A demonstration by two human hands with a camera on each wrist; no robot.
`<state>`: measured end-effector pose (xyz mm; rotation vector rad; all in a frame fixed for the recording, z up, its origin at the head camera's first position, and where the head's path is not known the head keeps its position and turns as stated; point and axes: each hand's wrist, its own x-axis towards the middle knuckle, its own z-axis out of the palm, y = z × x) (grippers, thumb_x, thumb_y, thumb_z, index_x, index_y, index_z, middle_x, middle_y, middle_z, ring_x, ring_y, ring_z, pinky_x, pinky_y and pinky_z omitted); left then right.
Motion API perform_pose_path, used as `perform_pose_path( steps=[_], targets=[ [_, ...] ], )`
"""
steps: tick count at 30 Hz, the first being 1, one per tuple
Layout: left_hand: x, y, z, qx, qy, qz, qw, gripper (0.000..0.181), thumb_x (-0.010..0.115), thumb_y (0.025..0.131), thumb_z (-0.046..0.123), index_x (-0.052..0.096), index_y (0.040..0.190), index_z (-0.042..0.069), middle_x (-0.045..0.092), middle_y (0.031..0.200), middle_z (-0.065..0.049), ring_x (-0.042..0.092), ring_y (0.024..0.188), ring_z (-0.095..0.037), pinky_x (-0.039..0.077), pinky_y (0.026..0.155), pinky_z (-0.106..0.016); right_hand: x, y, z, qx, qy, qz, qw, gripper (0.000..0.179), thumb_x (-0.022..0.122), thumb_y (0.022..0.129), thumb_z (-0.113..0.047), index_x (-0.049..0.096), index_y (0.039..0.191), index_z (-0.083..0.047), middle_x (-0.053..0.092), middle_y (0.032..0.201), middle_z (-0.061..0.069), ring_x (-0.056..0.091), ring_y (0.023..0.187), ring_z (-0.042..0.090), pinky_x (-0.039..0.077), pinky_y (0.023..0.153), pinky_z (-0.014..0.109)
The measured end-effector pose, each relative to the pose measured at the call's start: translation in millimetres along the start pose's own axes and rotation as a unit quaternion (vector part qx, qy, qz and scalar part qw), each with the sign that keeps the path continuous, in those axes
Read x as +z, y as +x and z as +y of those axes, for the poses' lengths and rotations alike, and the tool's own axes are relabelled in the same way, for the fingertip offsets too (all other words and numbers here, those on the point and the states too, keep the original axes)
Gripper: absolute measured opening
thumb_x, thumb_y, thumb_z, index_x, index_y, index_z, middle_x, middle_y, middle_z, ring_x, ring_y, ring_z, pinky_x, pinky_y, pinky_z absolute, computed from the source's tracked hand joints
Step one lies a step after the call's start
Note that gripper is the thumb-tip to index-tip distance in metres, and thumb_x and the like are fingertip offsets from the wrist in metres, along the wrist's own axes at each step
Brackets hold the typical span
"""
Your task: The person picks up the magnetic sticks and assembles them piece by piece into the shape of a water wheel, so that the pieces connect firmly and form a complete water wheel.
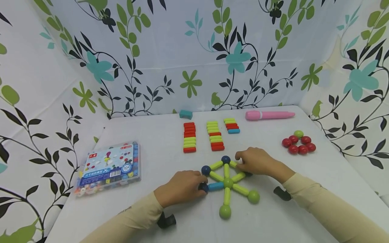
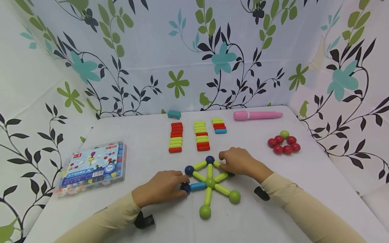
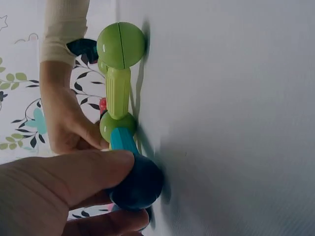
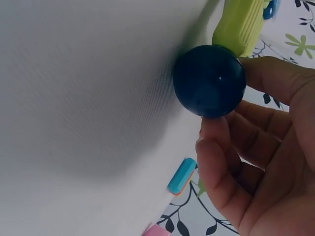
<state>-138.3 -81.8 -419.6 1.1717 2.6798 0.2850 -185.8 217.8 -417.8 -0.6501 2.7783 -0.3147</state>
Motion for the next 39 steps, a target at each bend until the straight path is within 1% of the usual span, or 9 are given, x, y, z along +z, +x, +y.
perform_pose_path(
  steps=[5, 11, 15, 18, 21, 26, 29, 34, 39],
  targets=[
    [-2.7, 9.7, -11.2, -0.028, 0.024, 0.014, 0.9992, 0.035, 0.078, 0.091, 0.025, 0.073, 0.125, 0.018, 0.069, 0.097, 0.004, 0.061, 0.081, -0.008, 0.054, 0.07, -0.023, 2, -9.3, -4, 0.043, -0.001, 0.004, 0.9991, 0.056, 0.074, 0.091, -0.03, 0.059, 0.139, -0.006, 0.064, 0.077, -0.002, 0.055, 0.067, 0.015, 0.048, 0.057, 0.028],
    [-5.1, 24.3, -24.2, -0.047, 0.032, 0.041, 0.9975, 0.039, 0.076, 0.093, 0.017, 0.07, 0.131, 0.019, 0.072, 0.109, 0.0, 0.068, 0.095, -0.014, 0.06, 0.081, -0.032, 7, -21.5, -17, 0.089, 0.063, -0.022, 0.9938, 0.068, 0.07, 0.095, -0.026, 0.043, 0.151, 0.002, 0.059, 0.074, 0.003, 0.055, 0.06, 0.015, 0.046, 0.053, 0.028],
    [-4.4, 32.0, -27.6, -0.044, 0.034, 0.048, 0.9973, 0.039, 0.076, 0.093, 0.015, 0.07, 0.131, 0.02, 0.072, 0.109, 0.0, 0.068, 0.096, -0.015, 0.06, 0.079, -0.032, 8, -28.5, -24, 0.097, 0.055, -0.024, 0.9935, 0.054, 0.07, 0.094, -0.025, 0.056, 0.141, 0.0, 0.066, 0.084, 0.005, 0.056, 0.064, 0.015, 0.048, 0.054, 0.028],
    [-4.2, 35.7, -27.3, -0.046, 0.036, 0.048, 0.9972, 0.04, 0.076, 0.093, 0.015, 0.07, 0.131, 0.02, 0.072, 0.109, 0.001, 0.068, 0.095, -0.015, 0.06, 0.078, -0.031, 7, -32.1, -26, 0.08, 0.018, 0.003, 0.9966, 0.036, 0.073, 0.093, -0.025, 0.069, 0.121, -0.003, 0.065, 0.08, 0.001, 0.053, 0.066, 0.015, 0.046, 0.055, 0.028],
    [-4.4, 38.0, -26.8, -0.049, 0.039, 0.045, 0.9971, 0.041, 0.077, 0.092, 0.016, 0.069, 0.131, 0.021, 0.071, 0.109, 0.001, 0.067, 0.095, -0.015, 0.06, 0.078, -0.031, 5, -34.3, -23, 0.068, 0.001, 0.019, 0.9975, 0.023, 0.074, 0.092, -0.026, 0.073, 0.106, -0.007, 0.059, 0.071, -0.004, 0.052, 0.064, 0.014, 0.045, 0.054, 0.028],
    [-10.2, 37.3, -29.5, -0.057, 0.022, 0.028, 0.9977, 0.045, 0.076, 0.093, 0.017, 0.066, 0.136, 0.021, 0.071, 0.117, -0.001, 0.068, 0.101, -0.017, 0.06, 0.083, -0.035, 4, -36.4, -19, 0.061, 0.013, 0.014, 0.998, 0.022, 0.074, 0.092, -0.028, 0.074, 0.103, -0.009, 0.06, 0.072, -0.006, 0.052, 0.065, 0.014, 0.045, 0.055, 0.028],
    [-15.8, 39.2, -39.3, -0.092, 0.012, 0.043, 0.9947, 0.044, 0.075, 0.094, 0.019, 0.065, 0.137, 0.021, 0.07, 0.121, -0.002, 0.067, 0.105, -0.02, 0.059, 0.088, -0.039, 3, -36.1, -18, 0.06, 0.021, 0.015, 0.9978, 0.027, 0.074, 0.091, -0.029, 0.074, 0.109, -0.009, 0.066, 0.079, -0.004, 0.053, 0.068, 0.014, 0.046, 0.057, 0.029],
    [-19.9, 51.3, -65.4, -0.16, 0.04, 0.095, 0.9818, 0.027, 0.072, 0.096, 0.015, 0.073, 0.122, 0.015, 0.07, 0.105, -0.006, 0.065, 0.094, -0.023, 0.06, 0.085, -0.04, 3, -34.4, -15, 0.053, 0.027, 0.023, 0.998, 0.032, 0.076, 0.09, -0.03, 0.074, 0.115, -0.011, 0.071, 0.087, -0.003, 0.054, 0.072, 0.014, 0.048, 0.061, 0.03],
    [-18.3, 56.1, -77.7, -0.197, 0.042, 0.067, 0.9773, 0.019, 0.072, 0.095, 0.014, 0.075, 0.113, 0.01, 0.067, 0.091, -0.006, 0.061, 0.082, -0.021, 0.059, 0.077, -0.036, 6, -32.6, -13, 0.031, 0.034, 0.023, 0.9987, 0.03, 0.077, 0.09, -0.031, 0.075, 0.114, -0.012, 0.07, 0.086, -0.006, 0.055, 0.072, 0.011, 0.049, 0.061, 0.029]
  ],
)
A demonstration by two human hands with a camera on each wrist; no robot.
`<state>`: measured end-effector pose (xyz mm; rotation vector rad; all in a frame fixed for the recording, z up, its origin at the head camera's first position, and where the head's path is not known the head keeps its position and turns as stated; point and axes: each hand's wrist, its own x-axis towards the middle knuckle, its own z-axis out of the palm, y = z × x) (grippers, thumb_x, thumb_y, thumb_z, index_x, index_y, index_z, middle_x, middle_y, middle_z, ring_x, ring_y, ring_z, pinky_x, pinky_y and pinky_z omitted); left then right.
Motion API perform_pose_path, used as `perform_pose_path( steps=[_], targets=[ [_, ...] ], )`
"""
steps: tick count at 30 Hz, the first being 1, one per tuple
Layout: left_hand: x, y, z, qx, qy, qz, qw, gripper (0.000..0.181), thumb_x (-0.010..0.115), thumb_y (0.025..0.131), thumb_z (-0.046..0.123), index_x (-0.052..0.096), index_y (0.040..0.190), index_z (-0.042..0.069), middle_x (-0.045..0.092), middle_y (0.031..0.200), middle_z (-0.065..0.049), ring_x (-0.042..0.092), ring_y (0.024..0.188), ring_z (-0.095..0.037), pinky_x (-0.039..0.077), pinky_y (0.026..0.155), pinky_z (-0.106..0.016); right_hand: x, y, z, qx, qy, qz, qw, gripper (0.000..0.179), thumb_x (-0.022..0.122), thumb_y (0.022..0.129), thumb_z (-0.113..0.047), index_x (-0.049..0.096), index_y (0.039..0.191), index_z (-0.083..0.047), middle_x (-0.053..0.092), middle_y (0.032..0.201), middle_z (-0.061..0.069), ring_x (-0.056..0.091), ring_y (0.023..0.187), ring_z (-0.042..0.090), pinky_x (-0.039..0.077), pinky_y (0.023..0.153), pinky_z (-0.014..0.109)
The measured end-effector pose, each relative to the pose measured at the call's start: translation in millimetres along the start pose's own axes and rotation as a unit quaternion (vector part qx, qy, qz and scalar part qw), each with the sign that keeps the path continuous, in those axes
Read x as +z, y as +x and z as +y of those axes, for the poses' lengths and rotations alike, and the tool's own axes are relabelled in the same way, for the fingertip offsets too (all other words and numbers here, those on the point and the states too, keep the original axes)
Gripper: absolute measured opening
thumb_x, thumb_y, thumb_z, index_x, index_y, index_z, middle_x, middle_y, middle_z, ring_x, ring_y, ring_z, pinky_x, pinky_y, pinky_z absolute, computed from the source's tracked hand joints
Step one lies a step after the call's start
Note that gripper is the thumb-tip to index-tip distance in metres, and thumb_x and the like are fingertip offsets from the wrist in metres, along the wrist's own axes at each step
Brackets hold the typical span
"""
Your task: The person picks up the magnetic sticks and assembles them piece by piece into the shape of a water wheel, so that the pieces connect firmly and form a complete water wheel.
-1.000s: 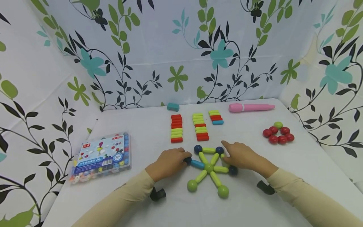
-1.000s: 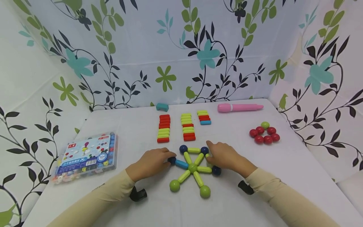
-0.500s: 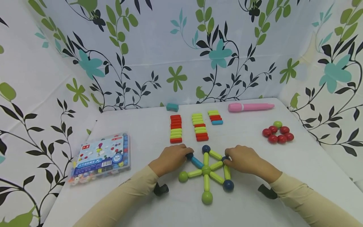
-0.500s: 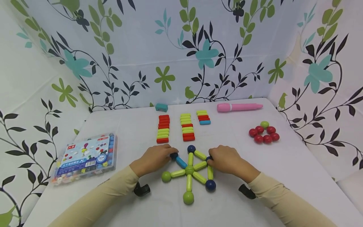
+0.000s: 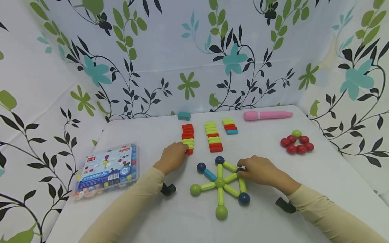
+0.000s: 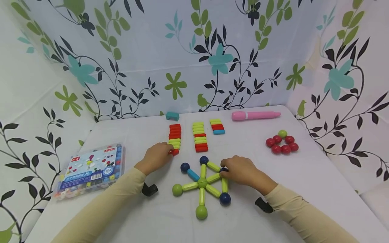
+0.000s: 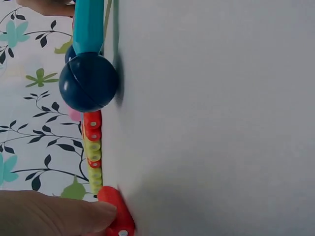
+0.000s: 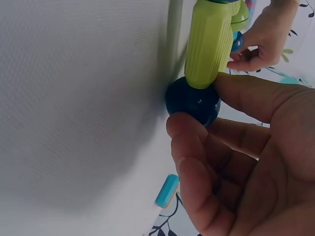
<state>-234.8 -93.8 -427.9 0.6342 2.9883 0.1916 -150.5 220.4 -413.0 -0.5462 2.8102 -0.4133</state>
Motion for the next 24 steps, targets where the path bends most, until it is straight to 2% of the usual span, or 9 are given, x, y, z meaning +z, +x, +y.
perform_pose_path(
  steps=[4, 8, 12, 15, 18, 21, 24],
  targets=[
    [1.3, -0.4, -1.2, -0.019, -0.01, -0.013, 0.9997, 0.021, 0.077, 0.092, 0.018, 0.074, 0.111, 0.009, 0.063, 0.085, -0.003, 0.057, 0.077, -0.019, 0.056, 0.072, -0.033, 1, 2.3, 1, -0.006, 0.0, 0.002, 1.0, 0.03, 0.077, 0.09, -0.03, 0.075, 0.114, -0.013, 0.069, 0.084, -0.007, 0.054, 0.071, 0.011, 0.049, 0.061, 0.028],
    [2.1, -0.6, 1.9, -0.02, -0.016, -0.003, 0.9997, 0.019, 0.078, 0.091, 0.019, 0.073, 0.108, 0.011, 0.066, 0.084, -0.001, 0.059, 0.077, -0.018, 0.056, 0.072, -0.034, 1, 4.6, 2, -0.011, 0.0, 0.006, 0.9999, 0.031, 0.078, 0.09, -0.031, 0.074, 0.115, -0.013, 0.069, 0.084, -0.007, 0.055, 0.071, 0.01, 0.049, 0.062, 0.029],
    [1.0, 0.8, 12.4, -0.017, -0.083, 0.007, 0.9964, 0.024, 0.075, 0.094, 0.023, 0.073, 0.116, 0.013, 0.071, 0.087, -0.001, 0.061, 0.075, -0.016, 0.055, 0.07, -0.031, 0, 5.3, 2, -0.013, 0.005, 0.006, 0.9999, 0.029, 0.077, 0.09, -0.031, 0.075, 0.113, -0.013, 0.068, 0.082, -0.008, 0.054, 0.071, 0.01, 0.048, 0.061, 0.028],
    [-1.4, 2.0, 27.1, -0.022, -0.16, 0.004, 0.9868, 0.033, 0.072, 0.096, 0.026, 0.07, 0.126, 0.014, 0.072, 0.093, -0.001, 0.062, 0.077, -0.015, 0.055, 0.069, -0.029, -1, 5.3, 4, -0.012, 0.008, 0.002, 0.9999, 0.027, 0.077, 0.09, -0.031, 0.075, 0.112, -0.014, 0.066, 0.081, -0.009, 0.054, 0.07, 0.01, 0.048, 0.061, 0.028],
    [-1.8, 2.2, 41.3, -0.025, -0.209, -0.005, 0.9776, 0.035, 0.071, 0.096, 0.027, 0.068, 0.129, 0.015, 0.072, 0.096, -0.002, 0.063, 0.079, -0.015, 0.055, 0.068, -0.028, -1, 5.8, 6, -0.011, 0.007, -0.004, 0.9999, 0.028, 0.078, 0.09, -0.031, 0.075, 0.112, -0.015, 0.066, 0.081, -0.009, 0.054, 0.071, 0.011, 0.048, 0.061, 0.028],
    [2.1, 1.9, 48.7, -0.025, -0.221, -0.016, 0.9749, 0.032, 0.07, 0.097, 0.028, 0.069, 0.127, 0.016, 0.072, 0.095, 0.0, 0.063, 0.077, -0.014, 0.054, 0.064, -0.027, 0, 6.7, 6, -0.01, 0.009, -0.006, 0.9999, 0.028, 0.078, 0.089, -0.032, 0.075, 0.112, -0.015, 0.066, 0.081, -0.009, 0.054, 0.071, 0.011, 0.048, 0.062, 0.028],
    [7.0, 0.4, 51.2, -0.025, -0.21, -0.029, 0.977, 0.029, 0.07, 0.097, 0.029, 0.07, 0.123, 0.018, 0.07, 0.09, 0.002, 0.062, 0.075, -0.013, 0.053, 0.063, -0.026, 1, 7.4, 6, -0.013, 0.008, -0.005, 0.9999, 0.028, 0.078, 0.089, -0.032, 0.075, 0.112, -0.015, 0.066, 0.08, -0.009, 0.054, 0.071, 0.011, 0.048, 0.062, 0.028]
  ],
)
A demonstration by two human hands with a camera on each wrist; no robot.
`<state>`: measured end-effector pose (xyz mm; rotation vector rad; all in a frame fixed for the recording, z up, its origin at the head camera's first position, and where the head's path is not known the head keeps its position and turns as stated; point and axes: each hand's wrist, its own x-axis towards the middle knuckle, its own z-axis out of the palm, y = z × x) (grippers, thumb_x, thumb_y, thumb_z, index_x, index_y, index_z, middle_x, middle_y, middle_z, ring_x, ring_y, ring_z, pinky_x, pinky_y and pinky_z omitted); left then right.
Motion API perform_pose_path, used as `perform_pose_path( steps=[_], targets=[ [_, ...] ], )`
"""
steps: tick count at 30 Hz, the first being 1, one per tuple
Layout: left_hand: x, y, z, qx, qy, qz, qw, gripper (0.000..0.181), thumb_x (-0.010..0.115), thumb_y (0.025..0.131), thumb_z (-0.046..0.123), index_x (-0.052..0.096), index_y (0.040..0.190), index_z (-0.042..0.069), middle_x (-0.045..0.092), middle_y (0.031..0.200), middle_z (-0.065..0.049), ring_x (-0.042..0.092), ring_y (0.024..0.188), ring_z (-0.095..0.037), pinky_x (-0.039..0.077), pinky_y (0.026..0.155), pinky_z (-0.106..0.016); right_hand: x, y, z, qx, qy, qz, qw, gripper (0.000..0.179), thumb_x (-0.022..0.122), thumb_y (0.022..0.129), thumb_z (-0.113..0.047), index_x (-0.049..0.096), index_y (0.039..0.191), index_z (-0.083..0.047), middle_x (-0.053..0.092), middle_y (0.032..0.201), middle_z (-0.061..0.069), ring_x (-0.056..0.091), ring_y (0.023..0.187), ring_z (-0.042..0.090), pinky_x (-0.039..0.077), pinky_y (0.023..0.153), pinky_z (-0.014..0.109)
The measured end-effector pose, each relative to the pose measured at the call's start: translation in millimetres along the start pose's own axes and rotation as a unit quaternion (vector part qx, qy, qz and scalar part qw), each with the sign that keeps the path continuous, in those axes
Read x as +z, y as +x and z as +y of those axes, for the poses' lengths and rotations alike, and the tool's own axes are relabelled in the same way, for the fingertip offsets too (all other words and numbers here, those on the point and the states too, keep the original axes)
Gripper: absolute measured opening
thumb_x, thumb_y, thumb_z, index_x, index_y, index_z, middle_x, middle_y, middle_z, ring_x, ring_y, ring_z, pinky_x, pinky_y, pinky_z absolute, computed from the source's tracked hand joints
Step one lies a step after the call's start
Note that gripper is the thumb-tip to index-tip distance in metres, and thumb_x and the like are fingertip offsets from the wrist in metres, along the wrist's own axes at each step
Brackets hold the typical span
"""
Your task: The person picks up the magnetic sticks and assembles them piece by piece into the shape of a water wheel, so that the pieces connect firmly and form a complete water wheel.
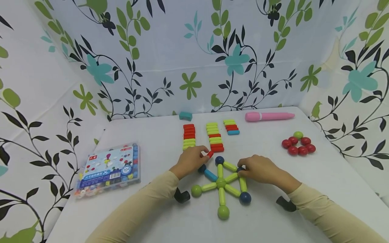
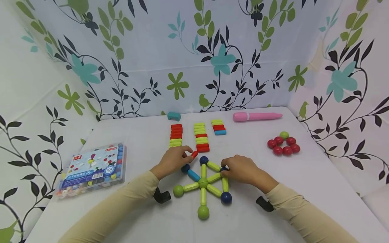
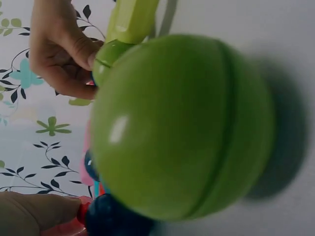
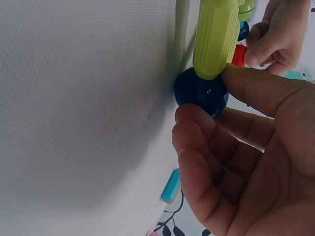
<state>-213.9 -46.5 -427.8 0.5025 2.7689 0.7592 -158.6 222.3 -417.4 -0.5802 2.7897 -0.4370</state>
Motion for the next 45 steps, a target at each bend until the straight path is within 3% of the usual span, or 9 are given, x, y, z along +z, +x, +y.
perform_pose_path(
  steps=[9, 28, 31, 34, 38, 41, 45],
  targets=[
    [7.4, -3.2, -6.1, 0.011, 0.007, -0.03, 0.9995, 0.027, 0.07, 0.097, 0.028, 0.072, 0.123, 0.019, 0.068, 0.084, 0.005, 0.061, 0.073, -0.012, 0.052, 0.061, -0.026, 0, 0.8, 2, -0.006, -0.001, 0.001, 1.0, 0.029, 0.079, 0.089, -0.033, 0.075, 0.112, -0.015, 0.066, 0.08, -0.009, 0.054, 0.07, 0.01, 0.048, 0.062, 0.028],
    [-2.6, -8.0, -8.8, 0.072, 0.005, -0.085, 0.9938, 0.028, 0.07, 0.097, 0.027, 0.073, 0.123, 0.02, 0.071, 0.092, 0.006, 0.062, 0.075, -0.011, 0.053, 0.065, -0.025, 0, 1.7, 2, -0.006, 0.002, 0.004, 1.0, 0.03, 0.079, 0.088, -0.032, 0.075, 0.113, -0.015, 0.066, 0.08, -0.009, 0.054, 0.07, 0.01, 0.049, 0.062, 0.027],
    [-6.3, -6.3, -11.4, 0.063, 0.01, -0.06, 0.9962, 0.028, 0.068, 0.098, 0.029, 0.072, 0.124, 0.018, 0.072, 0.097, 0.004, 0.062, 0.081, -0.012, 0.053, 0.069, -0.026, 1, 1.6, 1, -0.007, 0.003, 0.006, 1.0, 0.03, 0.079, 0.088, -0.032, 0.075, 0.113, -0.015, 0.066, 0.08, -0.009, 0.054, 0.07, 0.01, 0.049, 0.062, 0.027],
    [-13.5, -1.7, -17.8, 0.051, 0.051, 0.004, 0.9974, 0.026, 0.069, 0.097, 0.025, 0.073, 0.122, 0.016, 0.072, 0.101, 0.0, 0.063, 0.087, -0.015, 0.055, 0.074, -0.03, 1, 1.2, 1, -0.007, 0.008, 0.007, 0.9999, 0.03, 0.079, 0.088, -0.032, 0.075, 0.113, -0.016, 0.066, 0.081, -0.009, 0.055, 0.07, 0.01, 0.049, 0.062, 0.027],
    [-22.1, 3.8, -30.0, 0.029, 0.151, 0.079, 0.9849, 0.025, 0.07, 0.096, 0.016, 0.074, 0.121, 0.014, 0.071, 0.106, -0.007, 0.063, 0.092, -0.022, 0.059, 0.076, -0.038, 1, 0.9, 1, -0.006, 0.009, 0.004, 0.9999, 0.03, 0.079, 0.088, -0.033, 0.075, 0.114, -0.016, 0.066, 0.081, -0.009, 0.055, 0.07, 0.01, 0.049, 0.062, 0.027],
    [-24.8, 4.8, -37.1, 0.024, 0.198, 0.088, 0.976, 0.023, 0.068, 0.097, 0.012, 0.075, 0.118, 0.012, 0.071, 0.107, -0.011, 0.061, 0.09, -0.026, 0.06, 0.074, -0.042, 0, 1.3, 2, -0.004, 0.008, 0.002, 1.0, 0.032, 0.078, 0.09, -0.034, 0.075, 0.116, -0.016, 0.066, 0.081, -0.009, 0.055, 0.07, 0.01, 0.049, 0.061, 0.027],
    [-24.1, 5.8, -42.3, 0.025, 0.214, 0.08, 0.9733, 0.019, 0.066, 0.097, 0.01, 0.075, 0.114, 0.008, 0.069, 0.104, -0.013, 0.06, 0.087, -0.026, 0.061, 0.073, -0.043, -2, 2.8, 3, 0.002, 0.004, 0.005, 1.0, 0.034, 0.076, 0.091, -0.035, 0.074, 0.118, -0.015, 0.066, 0.08, -0.008, 0.055, 0.07, 0.011, 0.049, 0.061, 0.028]
  ],
)
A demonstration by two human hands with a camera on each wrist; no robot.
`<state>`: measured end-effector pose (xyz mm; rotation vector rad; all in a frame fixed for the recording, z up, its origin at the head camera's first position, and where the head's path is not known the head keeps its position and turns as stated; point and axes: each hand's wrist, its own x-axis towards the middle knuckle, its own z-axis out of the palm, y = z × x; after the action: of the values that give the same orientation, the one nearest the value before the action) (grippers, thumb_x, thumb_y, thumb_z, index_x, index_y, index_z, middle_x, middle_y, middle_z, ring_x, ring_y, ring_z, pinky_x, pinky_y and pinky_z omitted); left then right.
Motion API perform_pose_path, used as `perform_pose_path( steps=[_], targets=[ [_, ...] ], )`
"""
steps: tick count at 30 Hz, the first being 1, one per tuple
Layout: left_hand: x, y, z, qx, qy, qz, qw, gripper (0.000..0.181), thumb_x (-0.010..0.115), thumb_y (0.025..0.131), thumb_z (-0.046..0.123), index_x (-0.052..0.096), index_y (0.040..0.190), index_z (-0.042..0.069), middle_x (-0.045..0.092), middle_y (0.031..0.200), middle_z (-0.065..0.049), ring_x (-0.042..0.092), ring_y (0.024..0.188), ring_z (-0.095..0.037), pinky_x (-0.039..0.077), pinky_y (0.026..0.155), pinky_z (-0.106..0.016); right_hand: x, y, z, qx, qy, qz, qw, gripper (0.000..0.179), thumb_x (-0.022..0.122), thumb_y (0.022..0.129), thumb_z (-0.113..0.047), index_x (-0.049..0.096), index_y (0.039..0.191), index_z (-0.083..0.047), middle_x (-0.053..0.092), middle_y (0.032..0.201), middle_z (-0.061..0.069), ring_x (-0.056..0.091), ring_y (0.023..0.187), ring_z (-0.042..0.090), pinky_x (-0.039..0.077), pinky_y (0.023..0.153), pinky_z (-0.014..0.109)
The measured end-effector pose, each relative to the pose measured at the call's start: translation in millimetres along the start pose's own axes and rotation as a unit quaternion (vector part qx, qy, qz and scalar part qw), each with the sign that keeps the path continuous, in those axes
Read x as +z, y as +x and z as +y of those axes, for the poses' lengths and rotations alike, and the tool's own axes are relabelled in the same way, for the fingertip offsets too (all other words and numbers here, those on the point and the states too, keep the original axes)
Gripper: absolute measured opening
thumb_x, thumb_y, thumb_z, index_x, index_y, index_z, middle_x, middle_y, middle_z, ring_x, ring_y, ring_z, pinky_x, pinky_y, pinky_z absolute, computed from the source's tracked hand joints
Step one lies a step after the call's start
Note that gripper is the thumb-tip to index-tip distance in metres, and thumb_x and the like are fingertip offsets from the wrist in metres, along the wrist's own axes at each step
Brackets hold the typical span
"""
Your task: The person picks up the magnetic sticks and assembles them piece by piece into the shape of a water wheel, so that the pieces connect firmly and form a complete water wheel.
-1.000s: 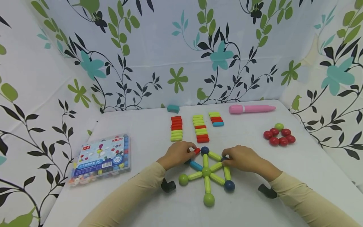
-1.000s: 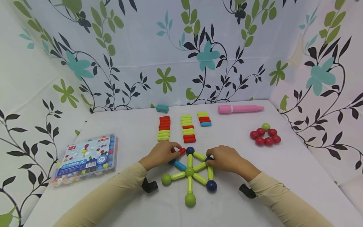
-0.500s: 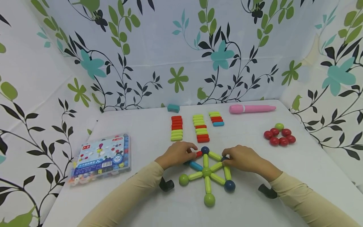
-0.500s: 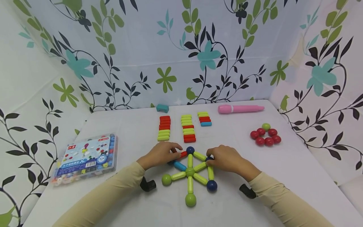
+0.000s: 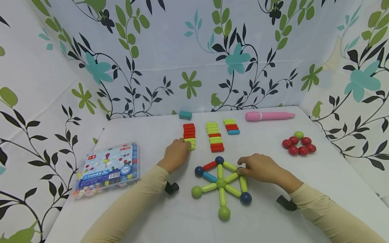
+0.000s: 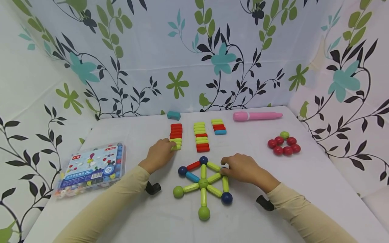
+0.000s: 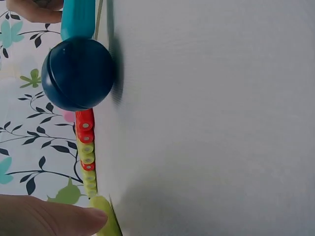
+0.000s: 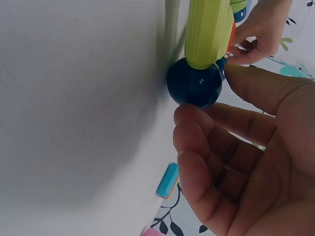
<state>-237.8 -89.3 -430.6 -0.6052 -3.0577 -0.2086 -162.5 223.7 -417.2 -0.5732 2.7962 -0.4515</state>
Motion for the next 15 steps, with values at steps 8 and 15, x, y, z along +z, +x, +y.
perform_pose_path(
  steps=[8, 15],
  targets=[
    [9.1, 0.4, -0.9, -0.013, -0.001, -0.017, 0.9998, 0.02, 0.069, 0.096, 0.013, 0.071, 0.115, 0.006, 0.066, 0.101, -0.01, 0.062, 0.087, -0.024, 0.061, 0.075, -0.042, -6, 4.2, -8, -0.014, -0.041, 0.038, 0.9983, 0.033, 0.078, 0.09, -0.031, 0.075, 0.118, -0.013, 0.068, 0.091, -0.003, 0.061, 0.078, 0.012, 0.056, 0.067, 0.03],
    [0.0, -33.6, 11.1, -0.035, -0.165, -0.025, 0.9854, 0.034, 0.069, 0.096, 0.02, 0.067, 0.128, 0.007, 0.074, 0.098, -0.005, 0.063, 0.078, -0.016, 0.056, 0.068, -0.033, -3, 14.1, -19, -0.067, -0.073, 0.063, 0.9931, 0.031, 0.078, 0.091, -0.027, 0.075, 0.119, -0.014, 0.069, 0.105, 0.002, 0.066, 0.093, 0.017, 0.06, 0.074, 0.033]
  ],
)
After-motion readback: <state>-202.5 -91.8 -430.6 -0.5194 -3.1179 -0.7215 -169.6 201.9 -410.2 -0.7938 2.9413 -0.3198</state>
